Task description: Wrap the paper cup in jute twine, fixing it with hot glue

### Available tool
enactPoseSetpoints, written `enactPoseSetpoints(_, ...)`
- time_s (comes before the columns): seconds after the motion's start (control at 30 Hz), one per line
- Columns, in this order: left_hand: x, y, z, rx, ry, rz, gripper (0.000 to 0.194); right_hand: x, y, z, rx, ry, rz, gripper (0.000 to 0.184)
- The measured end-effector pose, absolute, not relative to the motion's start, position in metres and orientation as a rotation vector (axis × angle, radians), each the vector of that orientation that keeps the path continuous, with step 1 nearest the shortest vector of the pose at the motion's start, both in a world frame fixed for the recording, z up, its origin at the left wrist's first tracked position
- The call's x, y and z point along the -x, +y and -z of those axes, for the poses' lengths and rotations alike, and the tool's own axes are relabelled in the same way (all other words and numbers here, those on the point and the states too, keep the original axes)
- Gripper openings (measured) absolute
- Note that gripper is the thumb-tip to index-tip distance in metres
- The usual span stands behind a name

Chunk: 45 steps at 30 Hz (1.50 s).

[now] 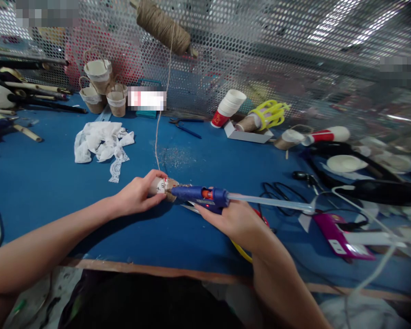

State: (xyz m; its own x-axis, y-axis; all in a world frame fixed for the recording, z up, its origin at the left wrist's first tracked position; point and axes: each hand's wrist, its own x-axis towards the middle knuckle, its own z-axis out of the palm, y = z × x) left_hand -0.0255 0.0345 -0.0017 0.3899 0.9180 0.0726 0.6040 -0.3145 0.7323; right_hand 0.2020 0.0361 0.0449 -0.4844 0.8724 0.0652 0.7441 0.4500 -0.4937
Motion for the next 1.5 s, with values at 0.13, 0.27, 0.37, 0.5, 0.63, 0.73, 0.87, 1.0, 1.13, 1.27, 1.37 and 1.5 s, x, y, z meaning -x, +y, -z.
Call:
enactPoseSetpoints(0.13, 0.025, 0.035, 0.001, -2.02, 1.312, -0.652, 0.037, -0.202, 0.035, -0.045, 1.383, -2.397, -0.574, 0.011)
enactPoseSetpoints(0.27, 0.025, 0.035, 0.003, -2.021, 1.306, -0.646, 0.037, -0.201, 0.037, -0.046, 1.404, -2.386, -0.537, 0.011)
enactPoseSetpoints(0.37, 0.026, 0.035, 0.004, -2.017, 1.286, -0.664, 0.037, -0.201, 0.041, -0.044, 1.433, -2.365, -0.464, 0.013)
enactPoseSetpoints(0.5, 0.025, 0.035, 0.003, -2.016, 1.288, -0.668, 0.037, -0.2, 0.047, -0.042, 1.481, -2.373, -0.453, 0.014)
enactPoseSetpoints(0.63, 0.025, 0.034, 0.002, -2.02, 1.299, -0.651, 0.037, -0.198, 0.05, -0.043, 1.496, -2.366, -0.491, 0.016)
enactPoseSetpoints(0.73, 0.025, 0.034, 0.002, -2.017, 1.308, -0.633, 0.039, -0.197, 0.049, -0.045, 1.51, -2.335, -0.505, 0.02)
enactPoseSetpoints(0.87, 0.025, 0.034, 0.003, -2.022, 1.321, -0.625, 0.04, -0.195, 0.05, -0.045, 1.515, -2.326, -0.554, 0.018)
enactPoseSetpoints(1.0, 0.025, 0.034, 0.002, -2.033, 1.326, -0.64, 0.042, -0.194, 0.052, -0.043, 1.519, -2.318, -0.545, 0.017)
enactPoseSetpoints(1.13, 0.024, 0.034, 0.002, -2.022, 1.336, -0.631, 0.042, -0.194, 0.051, -0.044, 1.563, -2.322, -0.565, 0.017)
enactPoseSetpoints(1.27, 0.024, 0.034, 0.003, -2.011, 1.314, -0.662, 0.041, -0.196, 0.048, -0.046, 1.562, -2.315, -0.573, 0.018)
enactPoseSetpoints(1.37, 0.025, 0.035, 0.004, -2.009, 1.292, -0.685, 0.041, -0.197, 0.047, -0.048, 1.526, -2.34, -0.579, 0.016)
enactPoseSetpoints(1.5, 0.025, 0.035, 0.006, -2.015, 1.301, -0.676, 0.041, -0.195, 0.049, -0.048, 1.517, -2.314, -0.608, 0.015)
